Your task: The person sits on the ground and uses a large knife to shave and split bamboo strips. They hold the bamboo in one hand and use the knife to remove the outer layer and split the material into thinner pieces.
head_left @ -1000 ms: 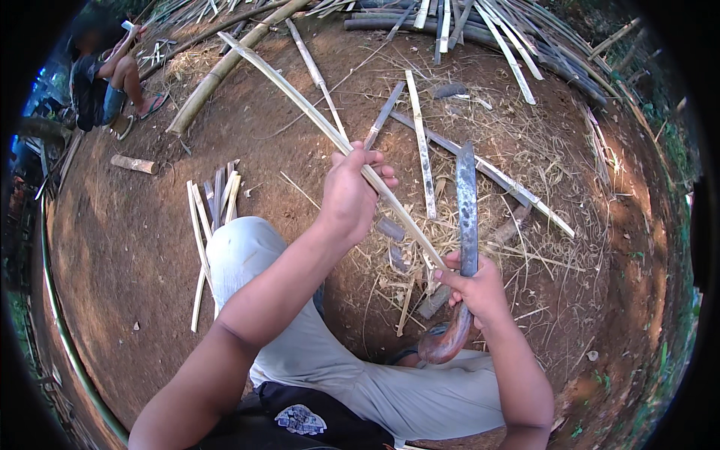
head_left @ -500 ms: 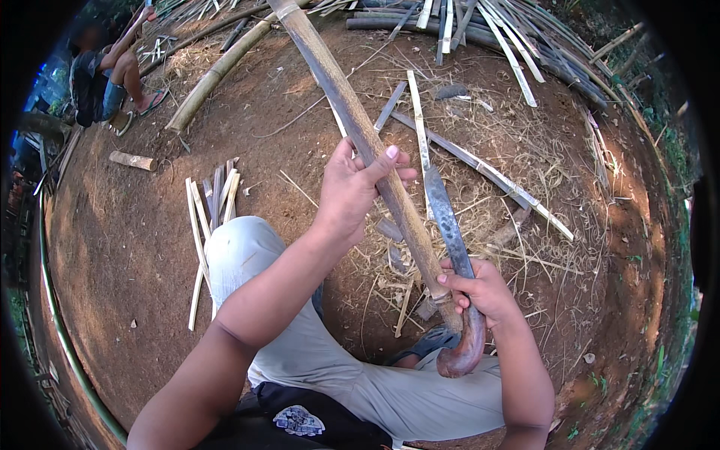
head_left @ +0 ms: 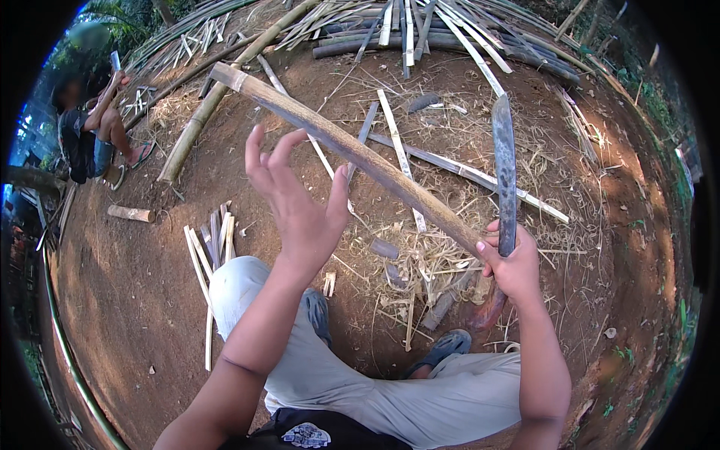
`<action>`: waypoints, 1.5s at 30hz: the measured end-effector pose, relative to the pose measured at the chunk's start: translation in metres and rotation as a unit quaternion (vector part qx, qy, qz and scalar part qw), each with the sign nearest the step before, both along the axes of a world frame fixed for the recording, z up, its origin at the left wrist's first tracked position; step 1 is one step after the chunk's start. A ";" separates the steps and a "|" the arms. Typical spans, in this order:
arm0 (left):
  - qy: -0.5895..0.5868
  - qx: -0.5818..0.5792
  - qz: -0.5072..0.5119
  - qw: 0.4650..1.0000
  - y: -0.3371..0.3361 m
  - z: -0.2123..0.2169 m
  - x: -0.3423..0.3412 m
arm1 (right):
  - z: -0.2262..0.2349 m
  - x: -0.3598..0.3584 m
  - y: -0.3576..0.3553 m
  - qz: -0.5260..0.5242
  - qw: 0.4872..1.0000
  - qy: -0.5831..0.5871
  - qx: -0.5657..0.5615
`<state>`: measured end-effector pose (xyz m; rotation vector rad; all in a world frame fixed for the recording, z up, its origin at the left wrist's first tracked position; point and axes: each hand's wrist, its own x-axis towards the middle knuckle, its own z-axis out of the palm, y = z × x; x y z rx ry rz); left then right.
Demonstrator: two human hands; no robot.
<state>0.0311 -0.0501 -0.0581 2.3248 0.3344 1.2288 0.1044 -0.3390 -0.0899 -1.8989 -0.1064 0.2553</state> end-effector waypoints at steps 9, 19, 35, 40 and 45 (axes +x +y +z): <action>0.205 0.289 0.075 0.932 0.042 0.026 -0.011 | 0.030 0.030 -0.040 0.025 0.980 -0.163 -0.112; 0.456 0.163 -0.099 0.869 0.026 -0.008 -0.009 | 0.028 0.038 -0.070 0.001 0.911 -0.352 -0.217; 0.391 -0.205 -0.365 0.820 -0.071 -0.055 -0.019 | -0.023 -0.012 0.004 0.123 0.786 -0.462 -0.393; 0.446 -0.187 -0.325 0.813 -0.080 -0.061 -0.039 | 0.009 0.042 -0.012 0.095 0.834 -0.289 -0.460; 0.410 -0.206 -0.335 0.823 -0.084 -0.058 -0.040 | 0.014 0.060 -0.029 -0.041 0.836 -0.239 -0.493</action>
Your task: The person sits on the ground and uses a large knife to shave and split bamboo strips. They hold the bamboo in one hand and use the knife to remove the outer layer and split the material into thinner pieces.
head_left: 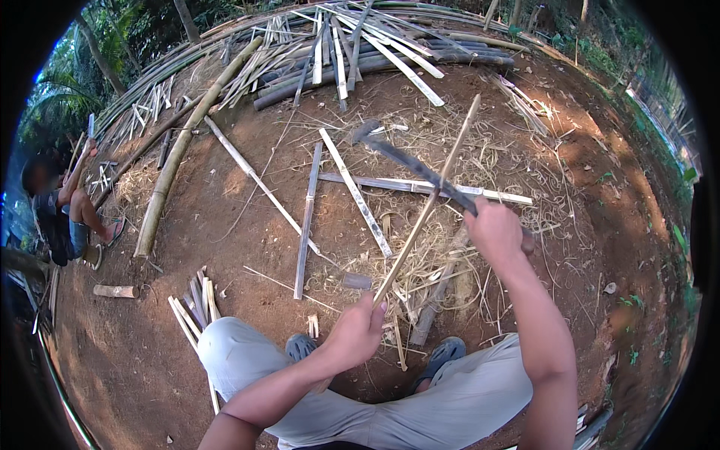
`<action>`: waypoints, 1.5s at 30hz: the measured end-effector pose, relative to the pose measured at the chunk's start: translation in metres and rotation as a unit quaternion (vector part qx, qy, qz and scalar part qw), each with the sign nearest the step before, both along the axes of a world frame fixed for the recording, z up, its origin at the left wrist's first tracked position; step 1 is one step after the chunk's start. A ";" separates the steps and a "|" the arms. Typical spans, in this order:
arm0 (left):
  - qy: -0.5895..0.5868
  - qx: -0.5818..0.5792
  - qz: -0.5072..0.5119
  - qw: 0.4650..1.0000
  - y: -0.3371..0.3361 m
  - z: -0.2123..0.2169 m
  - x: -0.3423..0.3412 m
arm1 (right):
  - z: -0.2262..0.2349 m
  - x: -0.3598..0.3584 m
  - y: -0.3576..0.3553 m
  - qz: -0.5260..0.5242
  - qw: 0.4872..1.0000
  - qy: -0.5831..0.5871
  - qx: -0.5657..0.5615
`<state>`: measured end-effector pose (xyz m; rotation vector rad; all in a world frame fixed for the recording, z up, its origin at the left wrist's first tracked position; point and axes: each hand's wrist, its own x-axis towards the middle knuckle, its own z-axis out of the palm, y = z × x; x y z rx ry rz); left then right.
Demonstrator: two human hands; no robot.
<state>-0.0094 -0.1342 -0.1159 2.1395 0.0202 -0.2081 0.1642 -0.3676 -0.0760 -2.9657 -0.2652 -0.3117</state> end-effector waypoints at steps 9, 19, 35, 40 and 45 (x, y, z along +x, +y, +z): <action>0.020 0.021 -0.040 0.999 0.001 0.011 -0.016 | -0.005 0.036 -0.045 -0.098 0.993 -0.070 0.000; -0.029 -0.005 -0.022 0.999 0.000 -0.002 -0.017 | -0.012 0.025 -0.060 -0.054 0.994 -0.089 0.028; -0.005 0.029 0.061 0.998 0.004 -0.006 -0.002 | -0.033 -0.076 0.036 0.280 0.960 -0.004 0.034; -0.106 0.007 0.059 0.993 -0.001 -0.003 -0.002 | -0.039 -0.043 0.023 0.260 0.964 -0.049 0.013; -0.068 0.002 0.065 0.996 -0.004 -0.003 -0.013 | -0.042 0.019 -0.024 0.113 0.990 -0.086 0.024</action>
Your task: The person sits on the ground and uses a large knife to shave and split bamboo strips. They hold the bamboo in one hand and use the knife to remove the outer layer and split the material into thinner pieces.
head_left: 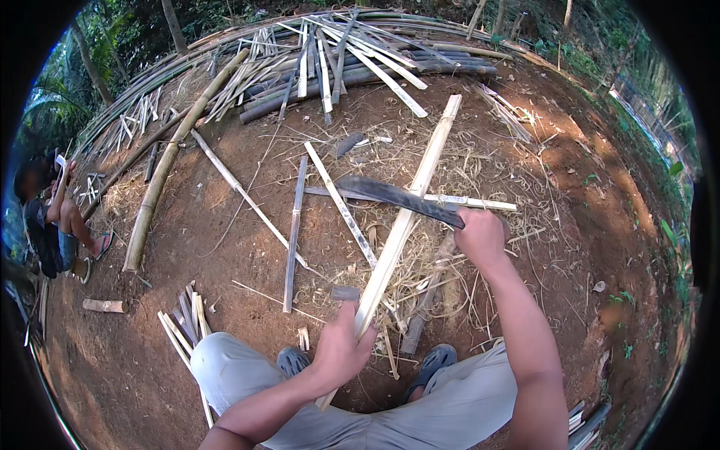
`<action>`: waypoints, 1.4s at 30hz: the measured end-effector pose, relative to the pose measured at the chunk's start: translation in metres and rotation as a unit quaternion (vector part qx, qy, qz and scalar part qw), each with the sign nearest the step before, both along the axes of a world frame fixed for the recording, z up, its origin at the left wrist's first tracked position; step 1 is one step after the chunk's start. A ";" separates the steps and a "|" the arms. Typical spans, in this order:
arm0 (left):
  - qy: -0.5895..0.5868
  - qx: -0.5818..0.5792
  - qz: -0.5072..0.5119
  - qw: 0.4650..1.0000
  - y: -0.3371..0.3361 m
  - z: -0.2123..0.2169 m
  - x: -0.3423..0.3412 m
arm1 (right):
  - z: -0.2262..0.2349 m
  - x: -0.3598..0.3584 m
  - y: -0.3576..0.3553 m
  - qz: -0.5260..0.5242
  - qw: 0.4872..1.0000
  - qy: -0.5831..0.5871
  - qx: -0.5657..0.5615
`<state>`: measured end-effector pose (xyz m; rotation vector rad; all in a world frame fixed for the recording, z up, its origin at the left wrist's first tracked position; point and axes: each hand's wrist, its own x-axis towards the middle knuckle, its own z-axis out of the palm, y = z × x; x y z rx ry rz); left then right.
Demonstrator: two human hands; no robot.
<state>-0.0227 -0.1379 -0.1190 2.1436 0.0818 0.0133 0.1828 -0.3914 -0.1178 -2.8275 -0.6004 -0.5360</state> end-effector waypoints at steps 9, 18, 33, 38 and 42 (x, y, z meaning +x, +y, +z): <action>-0.006 -0.047 0.001 0.999 0.006 -0.013 0.011 | 0.002 -0.047 0.054 0.089 0.994 -0.009 -0.069; 0.036 -0.039 -0.067 0.996 0.001 -0.008 -0.006 | 0.028 0.008 0.010 -0.126 0.991 0.054 0.006; 0.042 -0.083 -0.082 0.992 0.012 -0.010 -0.008 | 0.022 0.023 -0.057 -0.180 0.978 0.051 0.095; 0.284 -0.530 -0.185 0.777 0.012 0.003 0.005 | 0.032 -0.009 0.000 -0.074 0.977 0.161 0.118; 0.359 -0.616 -0.197 0.673 0.009 0.005 0.005 | 0.041 -0.025 0.015 -0.009 0.896 0.214 0.389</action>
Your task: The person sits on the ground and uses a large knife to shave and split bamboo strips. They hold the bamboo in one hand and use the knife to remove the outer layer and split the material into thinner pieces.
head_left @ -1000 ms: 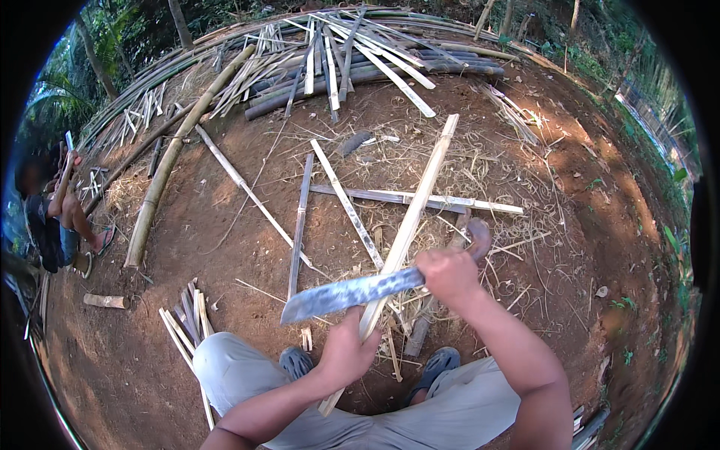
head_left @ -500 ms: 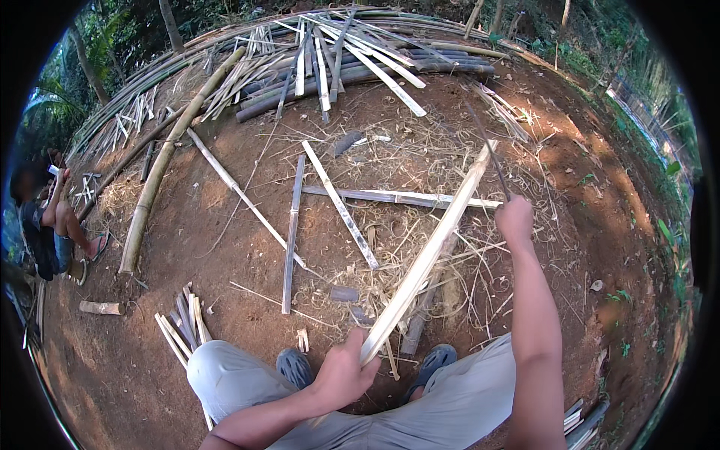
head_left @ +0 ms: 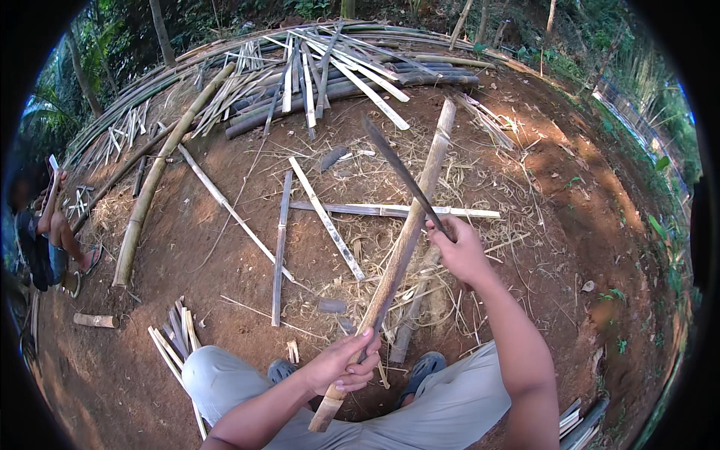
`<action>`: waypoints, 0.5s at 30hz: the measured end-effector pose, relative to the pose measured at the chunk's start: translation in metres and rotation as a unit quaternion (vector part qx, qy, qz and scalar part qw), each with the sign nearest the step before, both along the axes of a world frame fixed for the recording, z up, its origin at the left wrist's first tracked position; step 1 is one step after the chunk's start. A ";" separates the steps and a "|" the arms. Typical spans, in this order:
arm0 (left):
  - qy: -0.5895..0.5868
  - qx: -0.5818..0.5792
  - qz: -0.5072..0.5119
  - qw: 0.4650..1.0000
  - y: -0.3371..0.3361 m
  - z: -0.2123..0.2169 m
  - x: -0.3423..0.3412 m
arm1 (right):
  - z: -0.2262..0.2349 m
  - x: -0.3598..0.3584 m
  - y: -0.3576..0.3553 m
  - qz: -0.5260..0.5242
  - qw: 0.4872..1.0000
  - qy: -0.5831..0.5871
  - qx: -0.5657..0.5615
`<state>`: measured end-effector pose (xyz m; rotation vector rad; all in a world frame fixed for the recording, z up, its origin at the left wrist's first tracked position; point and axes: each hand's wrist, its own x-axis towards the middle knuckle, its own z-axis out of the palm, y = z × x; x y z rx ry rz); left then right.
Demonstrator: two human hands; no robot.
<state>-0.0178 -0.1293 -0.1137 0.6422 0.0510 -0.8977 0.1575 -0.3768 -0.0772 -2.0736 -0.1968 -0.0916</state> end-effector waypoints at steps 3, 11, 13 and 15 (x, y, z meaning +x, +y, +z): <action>-0.018 0.044 -0.058 0.997 -0.001 -0.007 0.000 | 0.004 -0.006 -0.001 0.020 0.941 0.202 0.272; -0.098 0.202 -0.038 0.974 -0.009 -0.023 0.014 | 0.017 -0.037 0.016 0.075 0.906 0.202 0.365; -0.152 0.183 0.033 0.971 -0.014 -0.020 0.023 | 0.021 -0.049 0.026 0.089 0.925 0.215 0.299; -0.153 0.162 0.060 0.973 -0.018 -0.014 0.028 | 0.023 -0.059 0.035 0.113 0.940 0.231 0.224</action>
